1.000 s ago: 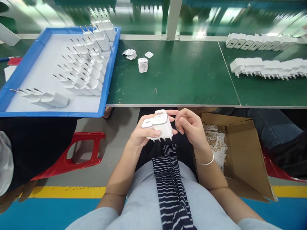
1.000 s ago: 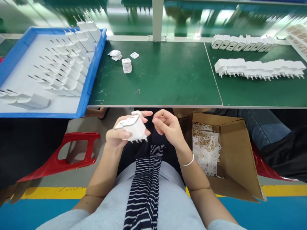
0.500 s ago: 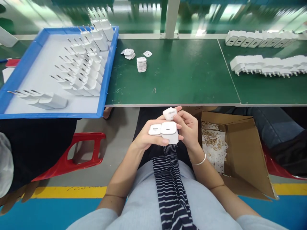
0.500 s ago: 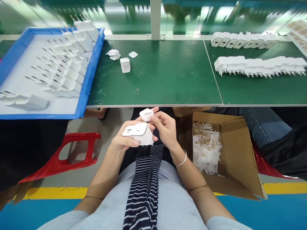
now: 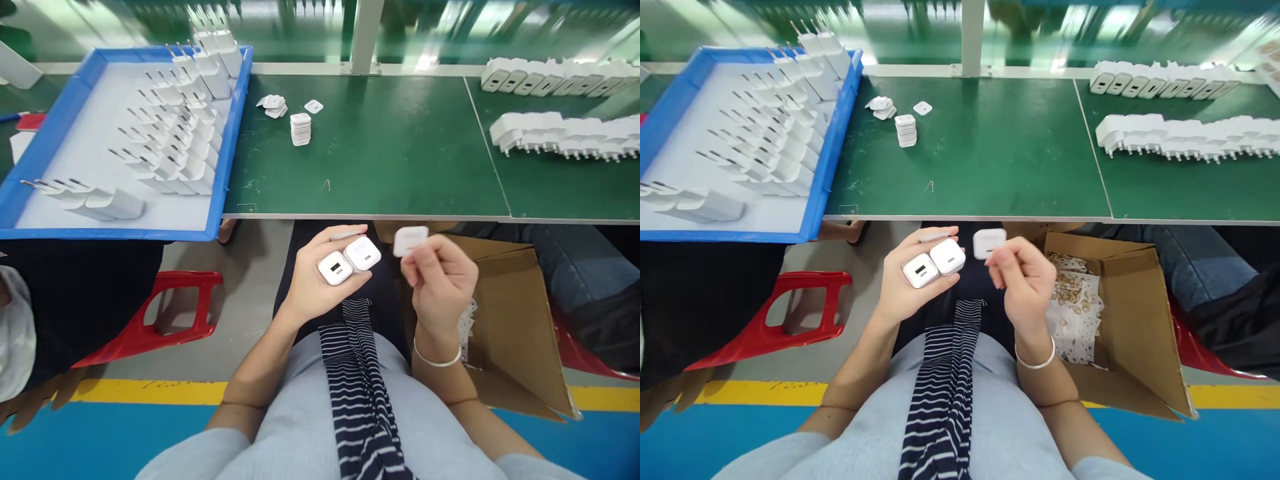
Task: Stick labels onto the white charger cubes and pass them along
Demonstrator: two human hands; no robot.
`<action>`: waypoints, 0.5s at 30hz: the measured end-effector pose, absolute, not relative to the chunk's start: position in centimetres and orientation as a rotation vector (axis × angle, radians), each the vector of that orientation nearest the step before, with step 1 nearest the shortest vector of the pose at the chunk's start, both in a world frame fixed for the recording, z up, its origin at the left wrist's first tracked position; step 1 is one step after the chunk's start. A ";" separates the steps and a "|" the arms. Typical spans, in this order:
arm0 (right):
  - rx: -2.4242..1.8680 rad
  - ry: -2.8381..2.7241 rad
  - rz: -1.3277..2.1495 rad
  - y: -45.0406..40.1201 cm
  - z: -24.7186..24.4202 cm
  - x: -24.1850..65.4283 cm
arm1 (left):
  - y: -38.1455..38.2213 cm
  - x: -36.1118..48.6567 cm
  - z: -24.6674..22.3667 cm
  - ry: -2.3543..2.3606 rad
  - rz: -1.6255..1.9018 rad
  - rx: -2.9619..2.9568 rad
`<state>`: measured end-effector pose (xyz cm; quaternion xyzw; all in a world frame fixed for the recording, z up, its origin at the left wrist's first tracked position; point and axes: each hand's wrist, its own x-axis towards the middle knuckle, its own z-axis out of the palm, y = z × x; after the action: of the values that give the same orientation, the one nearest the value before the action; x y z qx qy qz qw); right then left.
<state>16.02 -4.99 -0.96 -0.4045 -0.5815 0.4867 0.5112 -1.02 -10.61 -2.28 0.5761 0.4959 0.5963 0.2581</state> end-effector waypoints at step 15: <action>-0.967 -1.833 1.724 -5.4 1.5 16.0 | -10.5 -0.9 -2.9 1.505 1.498 2.005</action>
<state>15.96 -5.41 1.48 -0.3500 -0.6631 0.6236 0.2213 -0.92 -10.50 -2.90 0.6823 0.5121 0.5099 0.1106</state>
